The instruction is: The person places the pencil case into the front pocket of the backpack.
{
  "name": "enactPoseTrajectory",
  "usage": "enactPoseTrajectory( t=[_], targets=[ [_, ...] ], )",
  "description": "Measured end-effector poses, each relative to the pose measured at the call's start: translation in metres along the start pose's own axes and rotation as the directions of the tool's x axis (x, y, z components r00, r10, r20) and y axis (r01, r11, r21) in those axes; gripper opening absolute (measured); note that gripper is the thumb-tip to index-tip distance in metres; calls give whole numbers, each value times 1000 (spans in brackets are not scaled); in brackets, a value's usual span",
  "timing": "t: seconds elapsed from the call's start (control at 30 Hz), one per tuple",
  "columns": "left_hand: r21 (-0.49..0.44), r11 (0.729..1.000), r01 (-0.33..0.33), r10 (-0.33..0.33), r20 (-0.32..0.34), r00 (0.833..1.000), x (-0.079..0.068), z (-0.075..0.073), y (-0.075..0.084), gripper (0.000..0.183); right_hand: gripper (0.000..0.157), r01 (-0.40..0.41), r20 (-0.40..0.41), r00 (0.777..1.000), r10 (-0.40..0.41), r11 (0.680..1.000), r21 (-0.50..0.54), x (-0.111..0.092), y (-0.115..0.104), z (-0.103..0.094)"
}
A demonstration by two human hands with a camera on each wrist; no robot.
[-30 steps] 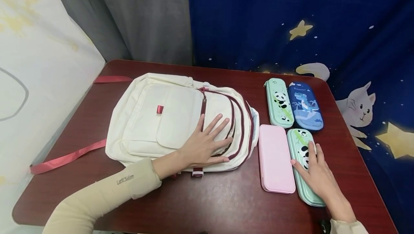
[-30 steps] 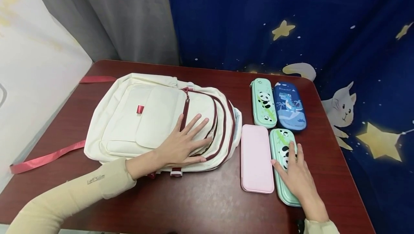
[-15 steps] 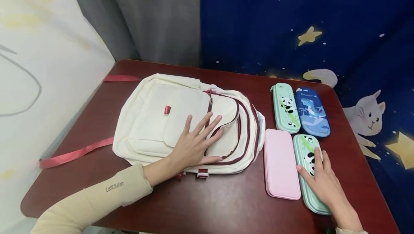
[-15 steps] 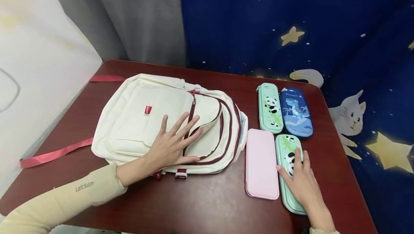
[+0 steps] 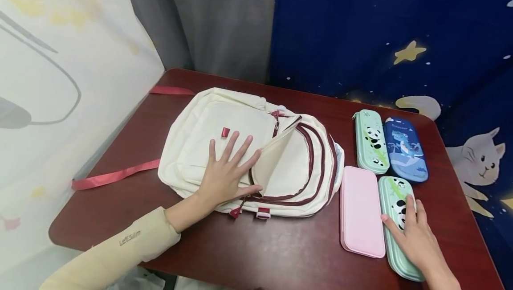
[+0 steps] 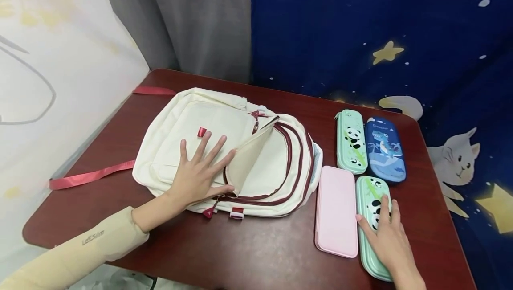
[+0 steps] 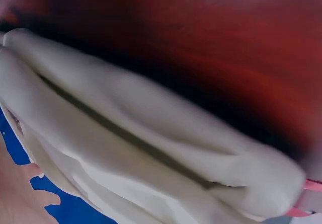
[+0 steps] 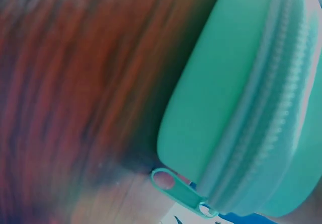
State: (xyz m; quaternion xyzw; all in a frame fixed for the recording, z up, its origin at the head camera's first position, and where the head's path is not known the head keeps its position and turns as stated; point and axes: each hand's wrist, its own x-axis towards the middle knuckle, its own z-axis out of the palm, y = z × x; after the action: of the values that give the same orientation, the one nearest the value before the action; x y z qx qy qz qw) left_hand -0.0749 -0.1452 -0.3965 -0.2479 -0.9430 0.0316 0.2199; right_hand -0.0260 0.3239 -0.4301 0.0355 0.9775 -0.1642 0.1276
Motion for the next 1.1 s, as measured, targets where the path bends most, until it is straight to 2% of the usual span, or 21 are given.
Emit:
enactPoseTrajectory(
  t=[0.17,0.47,0.57,0.67,0.77,0.9,1.1],
  targets=[
    [-19,999,33,-32,25,999,-12,3,-14,84,96,-25,25,999,25,1000,0,-1,1,2],
    [-25,1000,15,-14,27,1000,-38,5,-29,83,96,-10,6,1000,10,1000,24,-3,1,3],
    [-49,999,7,-8,-18,1000,-43,6,-28,82,102,-19,-32,999,21,999,43,-4,-3,1],
    [-66,998,-24,17,-98,995,-43,7,-26,75,107,-8,-69,998,13,998,68,-6,-4,-1],
    [-64,993,-100,90,-139,986,-38,8,-27,61,109,0,4,1000,0,995,96,-13,1,-1],
    [-84,980,-180,169,-126,978,-32,12,-29,51,113,-26,131,991,14,995,94,-21,8,1],
    [-155,975,-161,154,-59,986,-36,21,-28,53,111,-32,141,990,23,998,62,-22,11,4]
  ],
)
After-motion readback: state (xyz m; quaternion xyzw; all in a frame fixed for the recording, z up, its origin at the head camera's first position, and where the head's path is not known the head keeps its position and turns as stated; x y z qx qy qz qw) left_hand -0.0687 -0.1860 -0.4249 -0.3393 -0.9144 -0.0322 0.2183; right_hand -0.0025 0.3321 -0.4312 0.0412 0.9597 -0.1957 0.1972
